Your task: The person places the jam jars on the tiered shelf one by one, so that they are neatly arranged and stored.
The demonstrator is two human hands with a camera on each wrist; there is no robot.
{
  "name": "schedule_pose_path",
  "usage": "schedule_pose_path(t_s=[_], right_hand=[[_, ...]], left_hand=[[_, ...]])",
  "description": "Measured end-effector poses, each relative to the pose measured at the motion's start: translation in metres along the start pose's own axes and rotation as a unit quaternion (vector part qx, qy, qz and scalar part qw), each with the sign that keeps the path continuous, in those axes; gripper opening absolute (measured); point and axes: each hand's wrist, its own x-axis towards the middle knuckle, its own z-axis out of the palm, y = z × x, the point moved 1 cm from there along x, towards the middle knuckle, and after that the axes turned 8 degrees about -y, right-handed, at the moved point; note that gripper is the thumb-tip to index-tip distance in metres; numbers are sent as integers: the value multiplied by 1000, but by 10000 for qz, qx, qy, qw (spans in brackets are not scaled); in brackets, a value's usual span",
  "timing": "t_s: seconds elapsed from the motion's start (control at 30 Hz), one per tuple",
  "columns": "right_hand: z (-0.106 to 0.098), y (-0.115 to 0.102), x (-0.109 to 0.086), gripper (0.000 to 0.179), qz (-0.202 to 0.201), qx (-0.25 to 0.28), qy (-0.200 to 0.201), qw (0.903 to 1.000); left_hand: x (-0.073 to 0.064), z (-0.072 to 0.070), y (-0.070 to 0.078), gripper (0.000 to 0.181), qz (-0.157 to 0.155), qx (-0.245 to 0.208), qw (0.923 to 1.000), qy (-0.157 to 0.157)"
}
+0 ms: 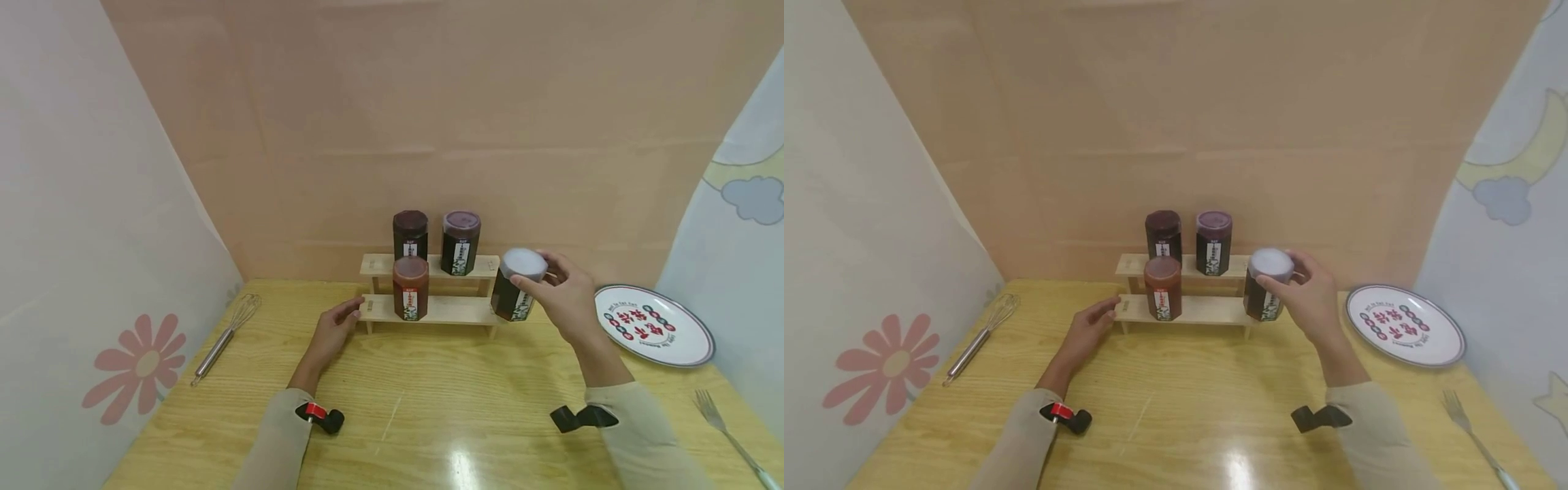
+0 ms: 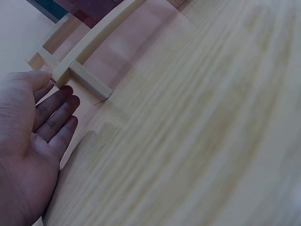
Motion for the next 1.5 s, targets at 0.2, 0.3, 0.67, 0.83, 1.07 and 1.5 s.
schedule_pose_path(t_s=[0.2, 0.3, 0.67, 0.83, 1.07, 1.5], right_hand=[[11, -5, -3, 74, 40, 27, -166, 9999], [18, -4, -3, 73, 58, 50, -222, 9997], [44, 3, -2, 73, 31, 216, -338, 9992], [55, 5, -1, 77, 116, 206, -344, 9991], [67, 10, 3, 81, 175, 179, -225, 9994], [76, 21, 8, 78, -164, 314, -138, 9993]], left_hand=[[-1, 0, 0, 36, -19, 10, 10000, 32], [-1, 0, -1, 35, -28, 0, 10000, 53], [-2, 1, -4, 36, -56, 92, 9999, 62], [-2, 1, -4, 36, -12, 120, 9999, 44], [-2, 1, -4, 36, 0, 36, 10000, 13], [2, 1, -4, 36, 53, 52, 10000, 56]])
